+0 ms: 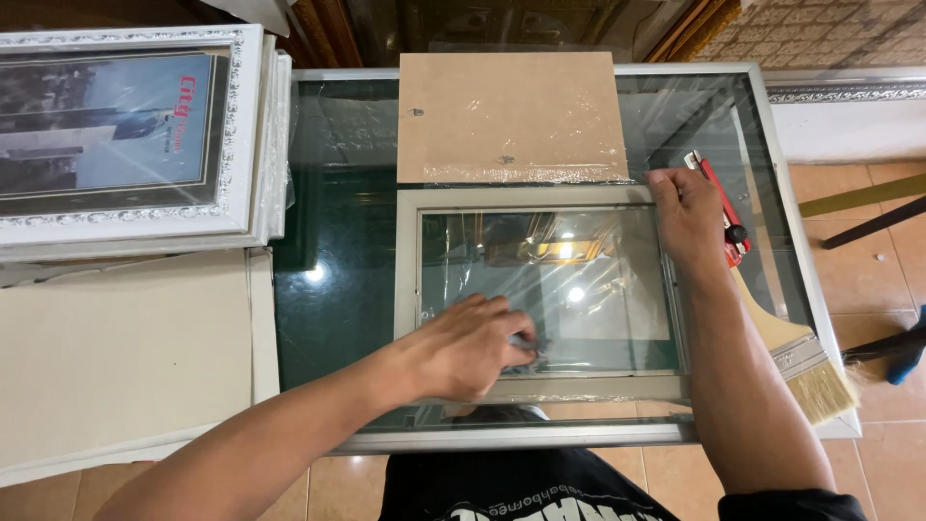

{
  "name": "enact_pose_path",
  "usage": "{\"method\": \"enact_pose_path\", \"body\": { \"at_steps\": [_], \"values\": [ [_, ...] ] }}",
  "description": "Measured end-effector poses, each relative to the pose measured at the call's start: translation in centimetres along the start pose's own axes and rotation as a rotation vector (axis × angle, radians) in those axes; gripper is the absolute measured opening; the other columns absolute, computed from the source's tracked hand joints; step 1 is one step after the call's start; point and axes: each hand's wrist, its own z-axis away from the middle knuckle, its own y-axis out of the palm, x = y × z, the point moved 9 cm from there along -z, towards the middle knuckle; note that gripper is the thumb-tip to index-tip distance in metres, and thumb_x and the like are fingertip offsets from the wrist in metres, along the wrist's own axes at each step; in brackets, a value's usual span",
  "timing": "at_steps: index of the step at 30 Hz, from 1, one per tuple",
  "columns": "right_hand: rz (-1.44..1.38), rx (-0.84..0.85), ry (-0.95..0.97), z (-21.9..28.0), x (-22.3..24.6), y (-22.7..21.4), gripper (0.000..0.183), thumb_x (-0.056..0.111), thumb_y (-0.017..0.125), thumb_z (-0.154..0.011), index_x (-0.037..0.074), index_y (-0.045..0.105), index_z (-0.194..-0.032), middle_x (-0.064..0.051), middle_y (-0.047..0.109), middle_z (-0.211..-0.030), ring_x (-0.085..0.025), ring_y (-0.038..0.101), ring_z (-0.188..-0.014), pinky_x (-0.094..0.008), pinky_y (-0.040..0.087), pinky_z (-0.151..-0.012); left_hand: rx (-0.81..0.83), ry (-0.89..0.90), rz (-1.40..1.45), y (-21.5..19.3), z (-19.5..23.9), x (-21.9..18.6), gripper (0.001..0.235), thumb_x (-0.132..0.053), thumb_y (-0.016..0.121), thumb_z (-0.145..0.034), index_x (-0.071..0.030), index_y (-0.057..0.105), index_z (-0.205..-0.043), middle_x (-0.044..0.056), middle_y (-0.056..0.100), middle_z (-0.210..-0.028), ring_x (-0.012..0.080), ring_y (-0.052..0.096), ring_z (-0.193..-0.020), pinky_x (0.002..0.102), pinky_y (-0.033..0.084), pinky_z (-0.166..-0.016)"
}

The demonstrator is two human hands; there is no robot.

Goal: Cleaning the glass within a picture frame using a brush and a cloth.

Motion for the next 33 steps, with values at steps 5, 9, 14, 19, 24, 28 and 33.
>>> {"method": "enact_pose_path", "body": {
  "at_steps": [5, 9, 14, 19, 24, 28, 33],
  "values": [
    [0.144, -0.025, -0.046, 1.0, 3.4, -1.2, 0.019, 0.022, 0.070, -0.104, 0.010, 0.077, -0.118, -0.018, 0.069, -0.106, -0.038, 0.064, -0.103, -0.049, 0.050, -0.088, -0.089, -0.292, 0.112, -1.2, 4.3, 3.1, 0.053, -0.001, 0.051, -0.080, -0.017, 0.075, -0.124, 0.010, 0.069, -0.119, 0.0326, 0.067, -0.102, 0.046, 0.056, -0.089],
    [0.167, -0.080, -0.255, 4.9, 14.3, -2.5, 0.023, 0.013, 0.070, -0.103, 0.006, 0.074, -0.124, -0.020, 0.068, -0.113, -0.042, 0.063, -0.100, -0.052, 0.050, -0.090, -0.705, -0.439, 0.619, -3.2, 6.7, 6.6, 0.044, -0.008, 0.066, -0.083, -0.011, 0.071, -0.127, 0.017, 0.072, -0.113, 0.0436, 0.069, -0.103, 0.051, 0.058, -0.085],
    [0.088, 0.298, -0.472, 14.1, 28.3, 3.6, 0.060, 0.015, 0.074, -0.085, 0.001, 0.055, -0.140, -0.023, 0.058, -0.134, -0.046, 0.057, -0.125, -0.053, 0.055, -0.094, -1.186, -0.366, 1.353, -4.8, 4.6, 4.6, 0.017, -0.011, 0.058, -0.098, -0.002, 0.065, -0.111, 0.009, 0.068, -0.097, 0.0161, 0.059, -0.093, 0.035, 0.055, -0.080],
    [0.216, 0.159, -0.467, 15.4, 24.3, 5.7, 0.064, 0.008, 0.063, -0.089, -0.003, 0.048, -0.150, -0.023, 0.052, -0.143, -0.047, 0.054, -0.128, -0.056, 0.053, -0.096, -1.057, -0.262, 1.539, -2.1, 2.6, 3.3, 0.058, -0.055, 0.043, -0.107, -0.001, 0.059, -0.121, 0.015, 0.062, -0.119, 0.0222, 0.050, -0.114, 0.041, 0.047, -0.100],
    [0.073, 0.194, -0.272, 12.6, 19.5, 2.3, 0.040, -0.002, 0.063, -0.090, 0.013, 0.075, -0.125, -0.007, 0.075, -0.114, -0.035, 0.071, -0.105, -0.044, 0.055, -0.090, -0.524, -0.293, 1.179, -3.3, 2.6, 2.4, 0.048, -0.042, 0.062, -0.100, -0.001, 0.064, -0.127, 0.019, 0.076, -0.113, 0.0332, 0.074, -0.105, 0.044, 0.055, -0.092],
    [0.334, 0.191, 0.052, 10.4, 16.8, -1.5, 0.037, 0.014, 0.068, -0.091, 0.019, 0.070, -0.128, -0.016, 0.074, -0.107, -0.044, 0.069, -0.102, -0.055, 0.053, -0.088, -0.864, -0.537, 0.682, -7.7, 5.2, 13.1, 0.031, -0.044, 0.061, -0.100, -0.019, 0.075, -0.112, 0.004, 0.076, -0.098, 0.0244, 0.073, -0.093, 0.037, 0.055, -0.083],
    [0.845, 0.412, 0.219, 6.8, 5.6, 1.6, 0.023, 0.032, 0.066, -0.089, 0.025, 0.076, -0.109, -0.010, 0.076, -0.099, -0.038, 0.076, -0.095, -0.050, 0.060, -0.082, -1.141, -0.836, 0.117, -5.1, 6.9, 21.3, 0.016, -0.034, 0.071, -0.092, -0.019, 0.074, -0.100, 0.004, 0.065, -0.100, 0.0320, 0.064, -0.101, 0.048, 0.048, -0.085]
  ]
}}
